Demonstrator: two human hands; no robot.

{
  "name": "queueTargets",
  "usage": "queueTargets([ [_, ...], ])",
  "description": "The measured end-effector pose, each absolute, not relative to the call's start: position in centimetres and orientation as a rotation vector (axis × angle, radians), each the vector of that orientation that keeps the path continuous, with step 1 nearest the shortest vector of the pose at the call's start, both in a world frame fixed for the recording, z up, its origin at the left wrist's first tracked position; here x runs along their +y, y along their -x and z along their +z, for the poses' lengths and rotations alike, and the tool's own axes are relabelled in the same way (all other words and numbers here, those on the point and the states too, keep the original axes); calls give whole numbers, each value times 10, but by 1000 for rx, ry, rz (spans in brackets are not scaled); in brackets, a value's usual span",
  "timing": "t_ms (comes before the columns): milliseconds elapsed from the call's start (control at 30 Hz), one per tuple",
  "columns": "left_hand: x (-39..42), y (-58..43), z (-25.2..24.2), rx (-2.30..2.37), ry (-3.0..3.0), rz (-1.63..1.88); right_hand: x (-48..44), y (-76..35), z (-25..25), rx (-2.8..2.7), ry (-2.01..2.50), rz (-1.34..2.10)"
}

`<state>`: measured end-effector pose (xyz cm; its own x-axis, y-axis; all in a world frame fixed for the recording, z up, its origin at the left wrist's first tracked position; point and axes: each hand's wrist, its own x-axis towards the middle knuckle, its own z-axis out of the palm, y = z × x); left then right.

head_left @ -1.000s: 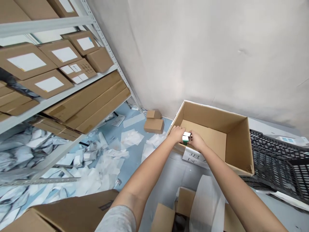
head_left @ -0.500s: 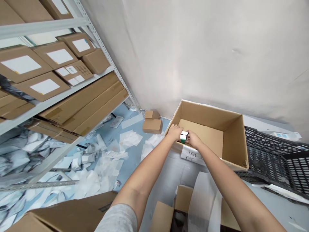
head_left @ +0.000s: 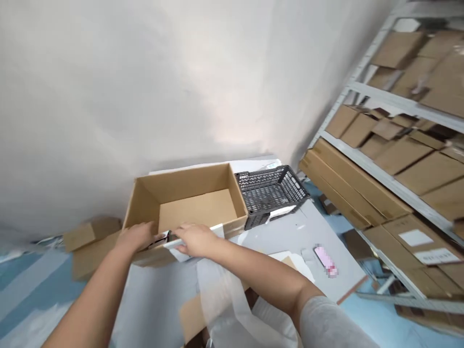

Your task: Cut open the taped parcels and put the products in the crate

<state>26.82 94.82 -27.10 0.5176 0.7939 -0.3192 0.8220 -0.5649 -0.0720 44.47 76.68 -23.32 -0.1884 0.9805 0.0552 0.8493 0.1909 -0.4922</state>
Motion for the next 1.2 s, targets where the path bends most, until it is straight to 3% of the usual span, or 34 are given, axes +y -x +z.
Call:
queueTargets([
  [167,865,-257,-237,1307,-2805,277,658,-470,-206,-1956,1707,431],
  [300,745,-257,-217,1161,-2668,516,552,-489,-201,-1845,1722,500],
  [467,612,-272,-208,1241,-2541,375,458,-512,-214,-1640,1846,638],
  [667,527,-286,-231,1442,-2359,264,414,-521,-225,-1639,1880,762],
  [900,492,-303,-273,1637,-2141,-19,397,-518,-226,-1683,1952,824],
  [1200,483,-297,-283,1599,-2123,-221,392,-500,-247,-1806,2101,943],
])
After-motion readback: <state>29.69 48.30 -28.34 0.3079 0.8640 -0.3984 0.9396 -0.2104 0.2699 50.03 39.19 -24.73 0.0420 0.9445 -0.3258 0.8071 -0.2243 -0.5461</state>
